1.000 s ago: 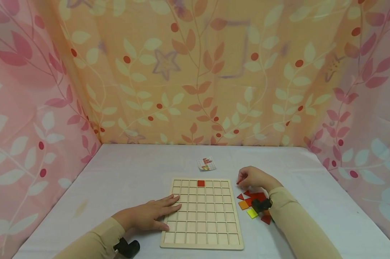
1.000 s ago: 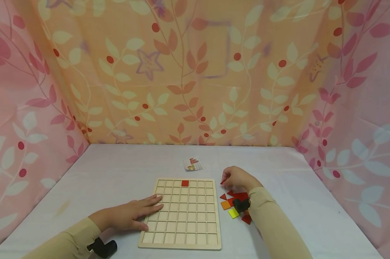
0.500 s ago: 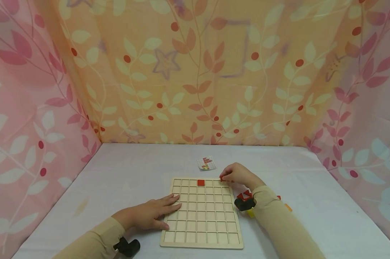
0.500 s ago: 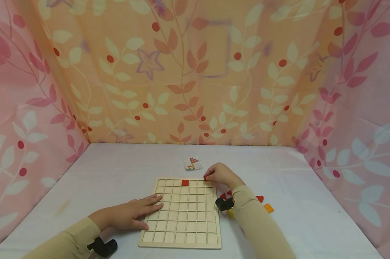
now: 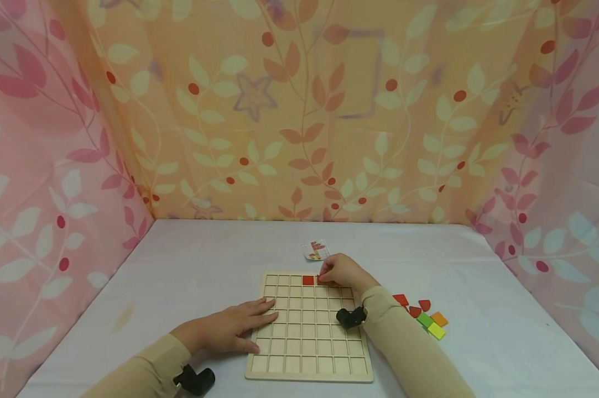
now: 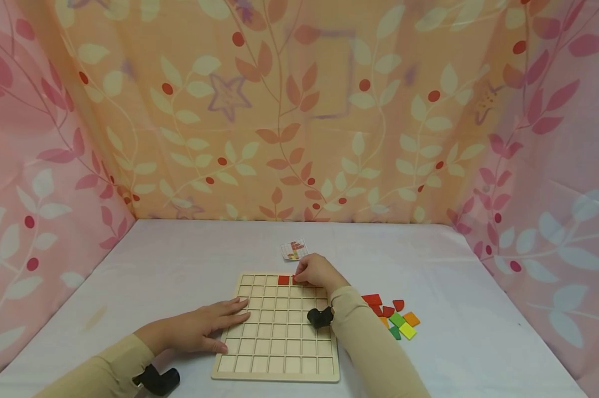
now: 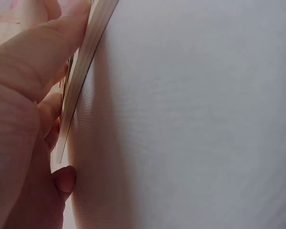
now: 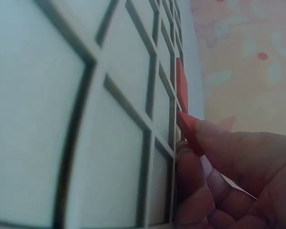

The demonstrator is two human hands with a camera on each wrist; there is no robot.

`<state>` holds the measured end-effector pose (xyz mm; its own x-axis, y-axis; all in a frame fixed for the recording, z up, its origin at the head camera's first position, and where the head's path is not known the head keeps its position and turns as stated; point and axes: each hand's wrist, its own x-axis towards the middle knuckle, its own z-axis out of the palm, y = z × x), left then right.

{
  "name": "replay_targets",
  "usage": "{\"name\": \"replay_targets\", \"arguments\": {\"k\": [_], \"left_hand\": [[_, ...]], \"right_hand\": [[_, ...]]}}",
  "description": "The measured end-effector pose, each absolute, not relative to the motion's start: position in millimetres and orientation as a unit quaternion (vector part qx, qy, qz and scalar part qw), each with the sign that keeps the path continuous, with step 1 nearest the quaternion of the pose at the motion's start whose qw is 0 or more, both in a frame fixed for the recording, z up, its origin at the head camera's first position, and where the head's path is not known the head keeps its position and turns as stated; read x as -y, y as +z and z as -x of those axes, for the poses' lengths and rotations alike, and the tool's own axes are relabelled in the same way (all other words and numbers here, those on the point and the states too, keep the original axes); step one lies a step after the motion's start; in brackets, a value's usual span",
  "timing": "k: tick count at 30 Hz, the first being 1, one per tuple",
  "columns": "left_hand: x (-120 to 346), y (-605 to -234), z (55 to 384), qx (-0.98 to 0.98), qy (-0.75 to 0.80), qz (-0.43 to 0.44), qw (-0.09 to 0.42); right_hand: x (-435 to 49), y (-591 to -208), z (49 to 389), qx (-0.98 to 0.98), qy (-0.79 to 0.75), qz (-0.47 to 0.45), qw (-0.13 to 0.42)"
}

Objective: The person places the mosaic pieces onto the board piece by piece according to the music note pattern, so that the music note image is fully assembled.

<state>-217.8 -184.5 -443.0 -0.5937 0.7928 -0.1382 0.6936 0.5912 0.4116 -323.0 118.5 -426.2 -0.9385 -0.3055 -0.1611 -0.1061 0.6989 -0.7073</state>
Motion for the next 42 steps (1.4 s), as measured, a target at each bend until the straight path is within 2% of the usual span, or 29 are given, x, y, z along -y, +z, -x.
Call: {"name": "replay_targets", "arguments": {"k": [19,32,42], "left_hand": [[185,-442,217,-0.879,0.140,-0.437,0.127],[186,-442,217,-0.880,0.142,-0.436,0.127],[183,-443,218,-0.879,0.143,-0.437,0.130]], "right_hand": [[-113,-423,317,-0.909,-0.374,0.127,0.133],[-109,-424,319,-0.921,-0.347,0.136,0.116],[-127,-415,319,-0.912,-0.370,0.121,0.128]]}}
